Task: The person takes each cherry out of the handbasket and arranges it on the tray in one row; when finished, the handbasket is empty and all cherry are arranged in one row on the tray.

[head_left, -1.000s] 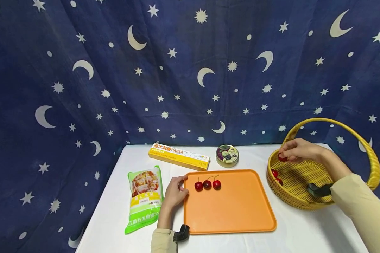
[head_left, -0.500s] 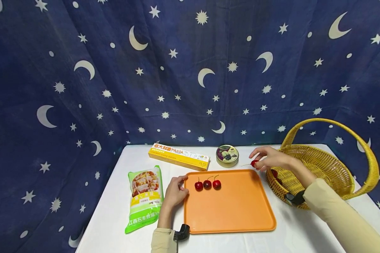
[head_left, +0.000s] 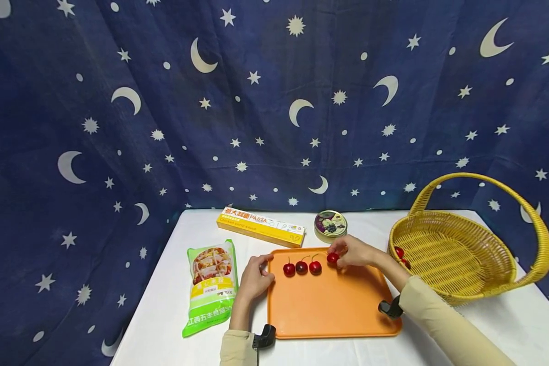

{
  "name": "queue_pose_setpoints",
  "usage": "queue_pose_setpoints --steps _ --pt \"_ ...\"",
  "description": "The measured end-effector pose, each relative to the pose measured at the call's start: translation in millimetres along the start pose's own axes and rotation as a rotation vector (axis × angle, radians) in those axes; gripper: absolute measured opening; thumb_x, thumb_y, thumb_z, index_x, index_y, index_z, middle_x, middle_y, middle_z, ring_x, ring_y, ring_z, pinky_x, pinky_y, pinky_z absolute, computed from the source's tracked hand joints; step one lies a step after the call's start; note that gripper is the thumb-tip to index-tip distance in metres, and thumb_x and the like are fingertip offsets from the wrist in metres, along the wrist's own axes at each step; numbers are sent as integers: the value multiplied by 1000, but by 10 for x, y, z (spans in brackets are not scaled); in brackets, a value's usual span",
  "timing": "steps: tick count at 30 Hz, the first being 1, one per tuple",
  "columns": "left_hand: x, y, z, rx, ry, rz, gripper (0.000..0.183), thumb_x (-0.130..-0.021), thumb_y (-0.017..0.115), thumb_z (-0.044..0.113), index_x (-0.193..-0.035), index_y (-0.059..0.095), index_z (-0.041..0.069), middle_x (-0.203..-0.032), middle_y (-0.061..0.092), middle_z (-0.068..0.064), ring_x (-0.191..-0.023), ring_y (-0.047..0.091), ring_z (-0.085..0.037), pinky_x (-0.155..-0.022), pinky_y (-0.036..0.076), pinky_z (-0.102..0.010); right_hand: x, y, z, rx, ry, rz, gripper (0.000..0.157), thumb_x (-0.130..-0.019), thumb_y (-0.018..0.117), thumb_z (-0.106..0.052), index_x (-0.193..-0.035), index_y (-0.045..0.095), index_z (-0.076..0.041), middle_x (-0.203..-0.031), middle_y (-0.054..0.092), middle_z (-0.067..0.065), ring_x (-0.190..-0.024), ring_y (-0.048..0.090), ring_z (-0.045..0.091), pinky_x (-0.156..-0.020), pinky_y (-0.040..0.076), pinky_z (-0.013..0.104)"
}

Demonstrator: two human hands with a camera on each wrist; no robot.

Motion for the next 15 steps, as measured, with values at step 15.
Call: queue_pose_setpoints --steps 15 --pt "-7 9 -19 -10 -11 7 50 -71 70 -2 -120 66 0 -97 55 -12 -73 49 -15 -70 38 -28 -82 168 82 139 -11 37 29 -71 81 0 -93 64 7 -83 66 13 -75 57 14 -68 47 25"
Point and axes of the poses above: each hand's wrist, its own x-axis away from the middle knuckle, its own y-axis out of the palm, z = x × y, the point moved 9 cm from there along -x, towards the middle knuckle
